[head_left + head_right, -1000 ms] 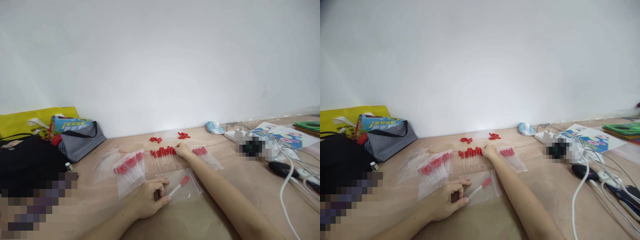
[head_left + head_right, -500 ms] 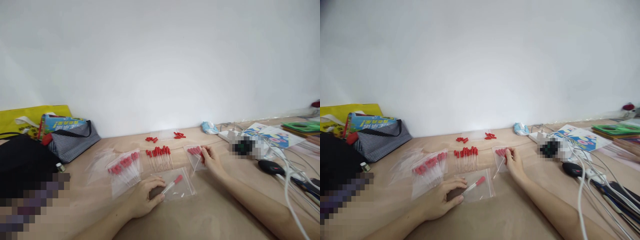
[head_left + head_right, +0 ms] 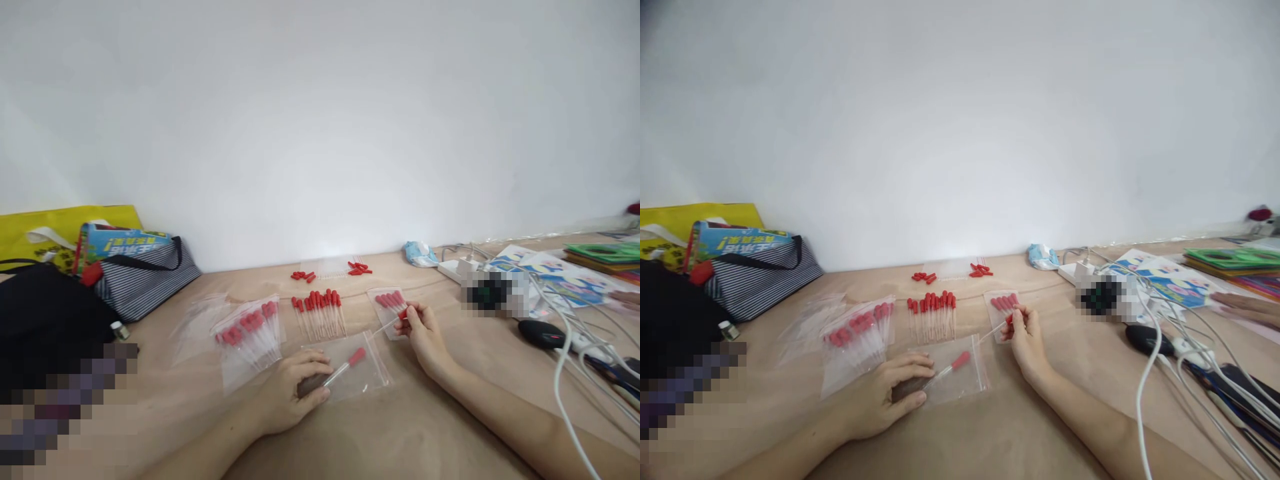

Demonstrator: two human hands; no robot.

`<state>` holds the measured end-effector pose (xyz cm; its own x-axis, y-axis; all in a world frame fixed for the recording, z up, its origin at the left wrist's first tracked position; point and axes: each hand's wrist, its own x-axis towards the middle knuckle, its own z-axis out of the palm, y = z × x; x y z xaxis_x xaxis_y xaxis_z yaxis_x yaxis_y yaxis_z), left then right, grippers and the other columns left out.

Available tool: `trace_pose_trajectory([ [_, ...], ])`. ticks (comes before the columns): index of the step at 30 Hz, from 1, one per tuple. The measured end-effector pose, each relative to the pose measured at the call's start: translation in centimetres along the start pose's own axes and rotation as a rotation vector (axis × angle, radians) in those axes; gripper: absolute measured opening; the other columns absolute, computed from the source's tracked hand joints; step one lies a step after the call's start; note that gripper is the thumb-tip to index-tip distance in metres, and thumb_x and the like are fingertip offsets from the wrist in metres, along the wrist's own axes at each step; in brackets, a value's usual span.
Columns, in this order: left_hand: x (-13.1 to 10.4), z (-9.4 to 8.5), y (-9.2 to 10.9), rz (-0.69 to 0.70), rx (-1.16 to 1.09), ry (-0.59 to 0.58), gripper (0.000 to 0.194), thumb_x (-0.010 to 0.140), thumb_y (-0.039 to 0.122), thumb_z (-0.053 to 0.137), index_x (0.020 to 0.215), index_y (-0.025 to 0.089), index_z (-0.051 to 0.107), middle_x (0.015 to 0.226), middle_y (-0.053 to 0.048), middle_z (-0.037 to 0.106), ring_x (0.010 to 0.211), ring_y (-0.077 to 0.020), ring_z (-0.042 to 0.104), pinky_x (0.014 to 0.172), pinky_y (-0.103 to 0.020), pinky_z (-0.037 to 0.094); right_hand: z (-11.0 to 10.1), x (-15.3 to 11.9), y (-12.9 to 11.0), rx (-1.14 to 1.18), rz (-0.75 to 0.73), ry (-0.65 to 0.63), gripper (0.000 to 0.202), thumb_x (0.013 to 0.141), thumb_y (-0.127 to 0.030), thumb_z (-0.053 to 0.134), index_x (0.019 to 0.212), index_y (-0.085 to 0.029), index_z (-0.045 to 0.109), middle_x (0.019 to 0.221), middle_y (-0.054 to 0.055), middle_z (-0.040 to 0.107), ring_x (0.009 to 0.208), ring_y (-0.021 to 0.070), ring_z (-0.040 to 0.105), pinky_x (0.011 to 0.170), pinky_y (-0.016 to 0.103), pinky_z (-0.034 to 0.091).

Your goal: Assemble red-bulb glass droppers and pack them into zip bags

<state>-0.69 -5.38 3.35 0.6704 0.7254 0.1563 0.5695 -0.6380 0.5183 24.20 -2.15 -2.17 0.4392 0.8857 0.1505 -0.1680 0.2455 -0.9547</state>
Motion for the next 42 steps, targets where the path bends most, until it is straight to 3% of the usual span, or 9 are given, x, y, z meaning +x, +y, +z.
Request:
trace_pose_trajectory([
  [15, -0.1, -0.1, 0.2, -0.068, 0.041, -0.026, 0.033, 0.074, 0.029, 0.056, 0.106, 0.023, 0.058, 0.116, -0.006, 0.056, 0.106, -0.0221, 0.051, 0.091, -0.035, 0.039, 0.7, -1.9, -0.9, 0.107, 0.294, -0.216, 0.039, 0.058, -0.046, 0.065, 0.077, -0.022, 0.041, 0.062, -0.004, 0.054, 0.051, 0.0105, 0.055, 0.05, 0.024, 0.046],
  [18, -0.1, 0.0, 0.1, -0.061, 0.043, -0.026, 0.036, 0.075, 0.031, 0.056, 0.109, 0.023, 0.056, 0.117, -0.007, 0.055, 0.107, -0.022, 0.05, 0.091, -0.036, 0.039, 1.0, -2.7, -1.2, 0.07, 0.359, -0.332, 0.038, 0.057, -0.044, 0.067, 0.073, -0.02, 0.042, 0.059, -0.005, 0.055, 0.049, 0.0093, 0.055, 0.048, 0.022, 0.045],
  [23, -0.1, 0.3, -0.3, -0.066, 0.044, -0.024, 0.037, 0.074, 0.03, 0.056, 0.111, 0.022, 0.056, 0.118, -0.007, 0.054, 0.108, -0.0227, 0.049, 0.093, -0.038, 0.037, 0.8, -3.0, -1.5, -0.21, 0.37, -0.627, 0.033, 0.059, -0.045, 0.064, 0.071, -0.017, 0.051, 0.04, -0.009, 0.045, 0.032, 0.0053, 0.042, 0.031, 0.015, 0.029],
  [26, -0.1, 0.3, -0.3, -0.051, 0.03, -0.017, 0.038, 0.074, 0.03, 0.056, 0.111, 0.023, 0.056, 0.118, -0.007, 0.055, 0.109, -0.0226, 0.049, 0.093, -0.038, 0.037, 0.7, -2.7, -1.8, -0.307, 0.391, -0.704, 0.031, 0.058, -0.042, 0.064, 0.074, -0.015, 0.057, 0.038, -0.008, 0.045, 0.032, 0.004, 0.039, 0.031, 0.014, 0.027],
  [31, -0.2, 0.2, -0.2, -0.06, 0.049, -0.04, 0.038, 0.075, 0.028, 0.055, 0.112, 0.022, 0.055, 0.12, -0.007, 0.053, 0.109, -0.0222, 0.049, 0.093, -0.037, 0.037, 1.2, -2.7, -2.1, -0.339, 0.375, -0.661, 0.026, 0.059, -0.034, 0.063, 0.073, -0.015, 0.055, 0.054, -0.005, 0.056, 0.029, 0.0008, 0.034, 0.028, 0.014, 0.024],
  [34, -0.3, 0.3, -0.4, -0.058, 0.059, -0.038, 0.038, 0.075, 0.029, 0.055, 0.113, 0.021, 0.054, 0.121, -0.007, 0.052, 0.11, -0.0222, 0.047, 0.094, -0.037, 0.036, 1.4, -2.8, -1.6, -0.402, 0.349, -0.616, 0.018, 0.06, -0.029, 0.06, 0.068, -0.015, 0.051, 0.048, -0.007, 0.051, 0.028, 0.0014, 0.033, 0.027, 0.014, 0.025],
  [37, -0.3, 0.4, -0.5, -0.055, 0.053, -0.036, 0.038, 0.075, 0.03, 0.055, 0.113, 0.022, 0.054, 0.121, -0.007, 0.052, 0.11, -0.0219, 0.047, 0.094, -0.037, 0.036, 1.3, -2.5, -1.1, -0.487, 0.325, -0.7, 0.015, 0.063, -0.027, 0.056, 0.057, -0.016, 0.048, 0.04, -0.008, 0.045, 0.028, 0.0023, 0.032, 0.026, 0.014, 0.022],
  [40, -0.2, 0.4, -0.6, -0.037, 0.037, -0.038, 0.035, 0.076, 0.03, 0.055, 0.11, 0.023, 0.056, 0.12, -0.006, 0.053, 0.108, -0.0216, 0.049, 0.093, -0.037, 0.037, 0.9, -1.4, -1.1, -0.576, 0.338, -0.725, 0.013, 0.064, -0.024, 0.054, 0.056, -0.016, 0.048, 0.042, -0.007, 0.048, 0.027, 0.0027, 0.033, 0.027, 0.015, 0.023],
  [42, -0.2, 0.4, -0.7, -0.024, 0.029, -0.037, 0.033, 0.077, 0.031, 0.055, 0.108, 0.024, 0.058, 0.119, -0.005, 0.053, 0.108, -0.0218, 0.049, 0.093, -0.036, 0.038, 1.0, -0.1, -1.2, -0.645, 0.245, -0.663, 0.005, 0.064, -0.019, 0.053, 0.061, -0.016, 0.05, 0.049, -0.005, 0.053, 0.029, 0.0034, 0.037, 0.03, 0.015, 0.027],
])
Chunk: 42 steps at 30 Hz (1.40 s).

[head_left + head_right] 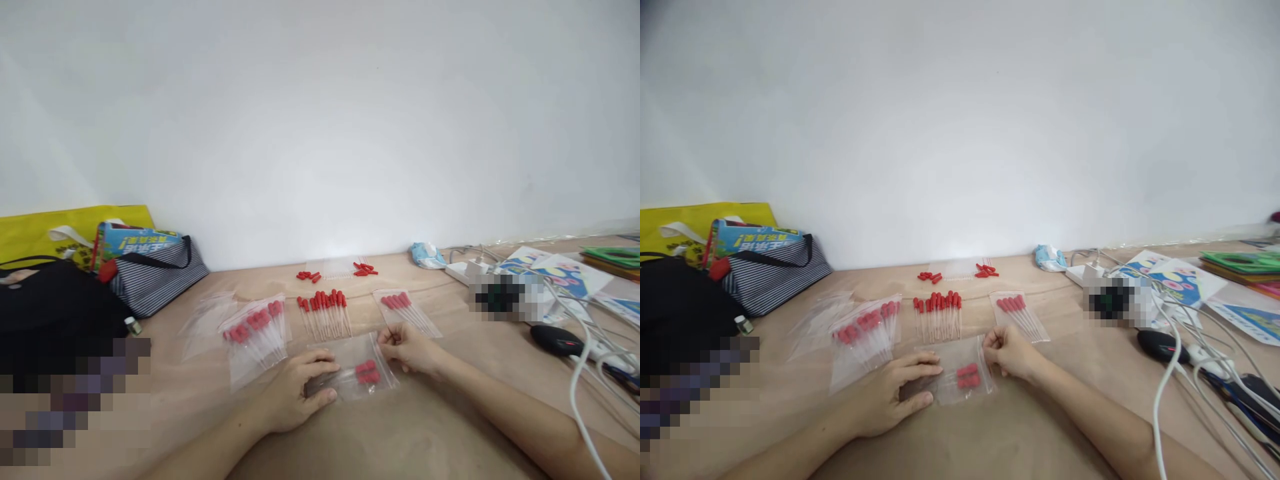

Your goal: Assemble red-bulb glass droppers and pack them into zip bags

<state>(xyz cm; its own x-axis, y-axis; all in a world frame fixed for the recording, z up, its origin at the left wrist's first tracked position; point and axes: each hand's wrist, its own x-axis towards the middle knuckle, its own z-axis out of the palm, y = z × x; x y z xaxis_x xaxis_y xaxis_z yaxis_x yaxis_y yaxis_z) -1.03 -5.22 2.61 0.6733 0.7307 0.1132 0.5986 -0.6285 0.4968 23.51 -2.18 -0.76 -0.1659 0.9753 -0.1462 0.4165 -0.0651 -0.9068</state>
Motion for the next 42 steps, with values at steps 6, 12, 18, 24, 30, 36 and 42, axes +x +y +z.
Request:
trace_pose_trajectory([
  [6, -0.2, -0.5, 0.2, 0.045, 0.039, -0.087, 0.032, 0.087, 0.028, 0.039, 0.116, 0.026, 0.053, 0.124, -0.005, 0.049, 0.112, -0.0205, 0.045, 0.094, -0.036, 0.035, -0.2, 6.1, -1.7, -0.186, -0.214, 0.324, 0.009, 0.067, -0.015, 0.05, 0.066, -0.015, 0.059, 0.071, 0.004, 0.064, 0.067, 0.0144, 0.058, 0.062, 0.023, 0.042],
  [12, -0.3, -1.0, 0.4, 0.068, 0.093, -0.141, 0.036, 0.086, 0.027, 0.042, 0.121, 0.028, 0.046, 0.128, -0.003, 0.045, 0.116, -0.0221, 0.04, 0.097, -0.039, 0.032, 2.7, 11.6, -3.5, -0.128, -0.142, 0.379, 0.02, 0.07, -0.029, 0.053, 0.079, -0.014, 0.063, 0.089, 0.008, 0.065, 0.084, 0.0183, 0.058, 0.072, 0.025, 0.041],
  [18, -0.3, -1.2, 0.3, 0.091, 0.122, -0.156, 0.04, 0.084, 0.022, 0.043, 0.123, 0.03, 0.043, 0.13, -0.002, 0.043, 0.117, -0.0209, 0.039, 0.097, -0.04, 0.032, 3.9, 13.1, -3.9, -0.015, -0.075, 0.389, 0.016, 0.067, -0.021, 0.053, 0.052, -0.016, 0.054, 0.05, 0.0, 0.056, 0.055, 0.0137, 0.055, 0.053, 0.022, 0.038],
  [24, -0.2, -1.0, 0.4, 0.068, 0.074, -0.122, 0.042, 0.079, 0.02, 0.048, 0.12, 0.028, 0.048, 0.128, -0.003, 0.046, 0.116, -0.0218, 0.041, 0.096, -0.039, 0.033, 1.6, 11.4, -4.1, 0.185, -0.151, 0.364, 0.024, 0.072, -0.027, 0.049, 0.051, -0.017, 0.044, 0.043, -0.005, 0.047, 0.037, 0.0063, 0.04, 0.038, 0.018, 0.031],
  [30, -0.1, -0.9, 0.7, 0.06, 0.066, -0.112, 0.042, 0.077, 0.018, 0.048, 0.118, 0.025, 0.05, 0.126, -0.005, 0.048, 0.115, -0.0213, 0.042, 0.096, -0.038, 0.034, -2.7, 5.9, -1.6, 0.386, -0.272, 0.508, 0.037, 0.072, -0.057, 0.042, 0.073, -0.02, 0.04, 0.056, -0.005, 0.052, 0.036, 0.0053, 0.04, 0.034, 0.017, 0.032],
  [36, -0.2, -1.0, 0.8, 0.058, 0.05, -0.105, 0.041, 0.077, 0.018, 0.048, 0.117, 0.027, 0.05, 0.127, -0.003, 0.047, 0.116, -0.0218, 0.041, 0.096, -0.039, 0.033, -3.4, 1.5, 2.1, 0.491, -0.264, 0.645, 0.041, 0.067, -0.06, 0.049, 0.068, -0.021, 0.04, 0.05, -0.006, 0.049, 0.035, 0.0063, 0.042, 0.031, 0.018, 0.033],
  [42, -0.1, -0.9, 0.7, 0.06, 0.063, -0.111, 0.041, 0.077, 0.018, 0.048, 0.117, 0.026, 0.051, 0.126, -0.004, 0.047, 0.116, -0.022, 0.041, 0.096, -0.04, 0.034, -1.6, 0.9, 1.7, 0.6, -0.226, 0.601, 0.046, 0.06, -0.063, 0.056, 0.069, -0.021, 0.04, 0.056, -0.006, 0.051, 0.039, 0.0066, 0.046, 0.034, 0.018, 0.039],
])
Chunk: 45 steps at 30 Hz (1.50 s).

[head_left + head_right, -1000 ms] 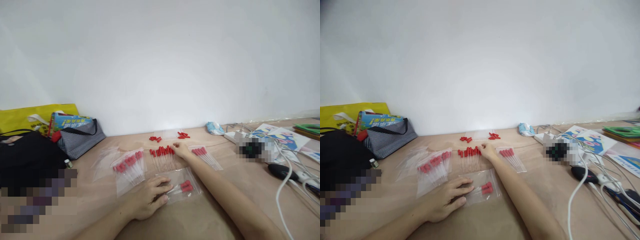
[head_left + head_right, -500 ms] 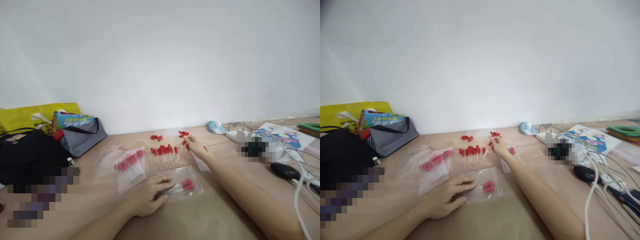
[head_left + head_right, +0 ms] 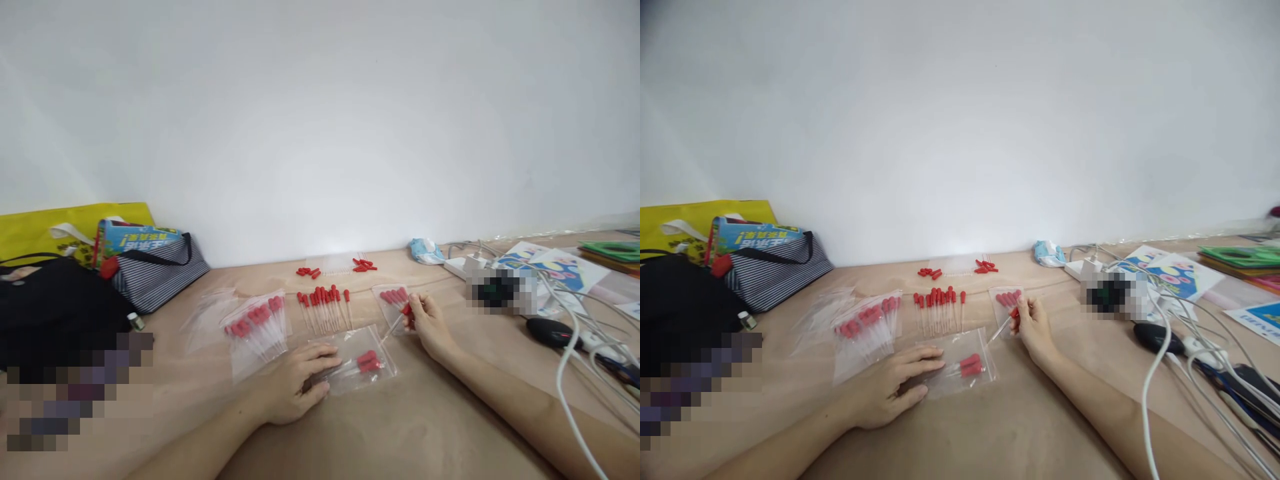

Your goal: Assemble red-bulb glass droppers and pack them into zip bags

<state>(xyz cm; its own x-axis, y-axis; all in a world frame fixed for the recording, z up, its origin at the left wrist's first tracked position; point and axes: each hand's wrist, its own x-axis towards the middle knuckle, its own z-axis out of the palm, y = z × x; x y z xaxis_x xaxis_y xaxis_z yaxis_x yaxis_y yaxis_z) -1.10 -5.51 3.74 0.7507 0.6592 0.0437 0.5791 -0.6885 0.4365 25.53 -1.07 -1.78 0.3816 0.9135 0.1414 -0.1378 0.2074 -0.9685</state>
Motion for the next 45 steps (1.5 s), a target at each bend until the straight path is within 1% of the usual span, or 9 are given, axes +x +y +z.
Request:
trace_pose_trajectory([
  [4, -0.2, 0.1, -0.3, -0.033, 0.004, 0.006, 0.052, 0.078, 0.022, 0.048, 0.128, 0.026, 0.036, 0.132, -0.003, 0.041, 0.119, -0.0224, 0.037, 0.099, -0.04, 0.03, 0.9, -1.3, 0.2, 0.148, 0.139, -0.024, 0.042, 0.06, -0.056, 0.062, 0.071, -0.021, 0.042, 0.063, -0.003, 0.056, 0.048, 0.0089, 0.055, 0.046, 0.021, 0.048],
  [8, -0.5, 0.4, -0.8, -0.025, -0.008, 0.016, 0.065, 0.079, 0.024, 0.049, 0.135, 0.028, 0.016, 0.132, -0.001, 0.04, 0.121, -0.0211, 0.033, 0.1, -0.038, 0.028, 1.6, -2.8, 0.1, 0.266, 0.302, -0.2, 0.036, 0.06, -0.045, 0.068, 0.069, -0.02, 0.045, 0.068, 0.0, 0.06, 0.058, 0.0114, 0.06, 0.058, 0.024, 0.051],
  [12, -0.5, 0.5, -1.0, -0.021, -0.001, 0.01, 0.064, 0.079, 0.024, 0.048, 0.135, 0.027, 0.016, 0.132, -0.001, 0.04, 0.12, -0.0207, 0.034, 0.1, -0.038, 0.029, 1.6, -3.5, -0.4, 0.294, 0.405, -0.415, 0.032, 0.055, -0.03, 0.074, 0.073, -0.018, 0.05, 0.067, -0.002, 0.059, 0.065, 0.0122, 0.062, 0.068, 0.024, 0.05],
  [15, -0.4, 0.5, -1.0, -0.014, 0.006, 0.018, 0.061, 0.08, 0.025, 0.048, 0.134, 0.027, 0.02, 0.133, -0.002, 0.038, 0.12, -0.021, 0.034, 0.1, -0.038, 0.029, 1.5, -3.4, -0.5, 0.242, 0.434, -0.447, 0.036, 0.051, -0.023, 0.075, 0.077, -0.018, 0.051, 0.066, -0.002, 0.058, 0.064, 0.0138, 0.063, 0.067, 0.026, 0.05],
  [21, -0.3, 0.4, -0.8, -0.023, 0.008, 0.016, 0.061, 0.079, 0.025, 0.048, 0.133, 0.027, 0.021, 0.134, -0.002, 0.038, 0.12, -0.0207, 0.035, 0.1, -0.037, 0.03, 2.3, -3.1, -0.1, -0.004, 0.375, -0.355, 0.035, 0.05, -0.037, 0.073, 0.064, -0.018, 0.047, 0.058, -0.003, 0.059, 0.05, 0.0117, 0.058, 0.052, 0.024, 0.047],
  [30, -0.2, 0.3, -0.5, -0.037, -0.014, 0.031, 0.057, 0.077, 0.024, 0.05, 0.13, 0.025, 0.032, 0.131, -0.003, 0.041, 0.118, -0.0218, 0.038, 0.098, -0.039, 0.031, 1.8, -2.9, -0.2, -0.223, 0.247, -0.649, 0.04, 0.06, -0.054, 0.059, 0.054, -0.015, 0.051, 0.043, -0.006, 0.044, 0.04, 0.0054, 0.038, 0.042, 0.019, 0.031],
  [33, -0.1, 0.2, -0.4, -0.022, -0.024, 0.033, 0.047, 0.077, 0.023, 0.05, 0.123, 0.023, 0.044, 0.129, -0.004, 0.044, 0.118, -0.0224, 0.038, 0.099, -0.04, 0.03, 1.7, -1.6, -0.4, -0.367, 0.2, -0.587, 0.036, 0.069, -0.05, 0.05, 0.055, -0.016, 0.049, 0.043, -0.005, 0.044, 0.038, 0.0064, 0.039, 0.041, 0.019, 0.03],
  [38, 0.0, 0.2, -0.3, -0.001, -0.063, 0.027, 0.042, 0.077, 0.023, 0.05, 0.119, 0.025, 0.049, 0.128, -0.003, 0.046, 0.117, -0.0222, 0.04, 0.098, -0.041, 0.032, 4.1, 2.2, -0.7, -0.752, -0.118, -0.332, 0.017, 0.071, -0.027, 0.049, 0.058, -0.017, 0.053, 0.055, -0.001, 0.057, 0.054, 0.0118, 0.053, 0.052, 0.021, 0.038],
  [45, -0.1, 0.5, -0.7, 0.014, -0.067, 0.036, 0.041, 0.078, 0.024, 0.051, 0.119, 0.026, 0.049, 0.128, -0.004, 0.046, 0.117, -0.0225, 0.04, 0.097, -0.041, 0.033, 10.0, 6.1, 1.0, -0.914, -0.057, -0.231, 0.008, 0.063, -0.019, 0.057, 0.069, -0.014, 0.061, 0.075, 0.01, 0.065, 0.077, 0.022, 0.059, 0.063, 0.026, 0.041],
])
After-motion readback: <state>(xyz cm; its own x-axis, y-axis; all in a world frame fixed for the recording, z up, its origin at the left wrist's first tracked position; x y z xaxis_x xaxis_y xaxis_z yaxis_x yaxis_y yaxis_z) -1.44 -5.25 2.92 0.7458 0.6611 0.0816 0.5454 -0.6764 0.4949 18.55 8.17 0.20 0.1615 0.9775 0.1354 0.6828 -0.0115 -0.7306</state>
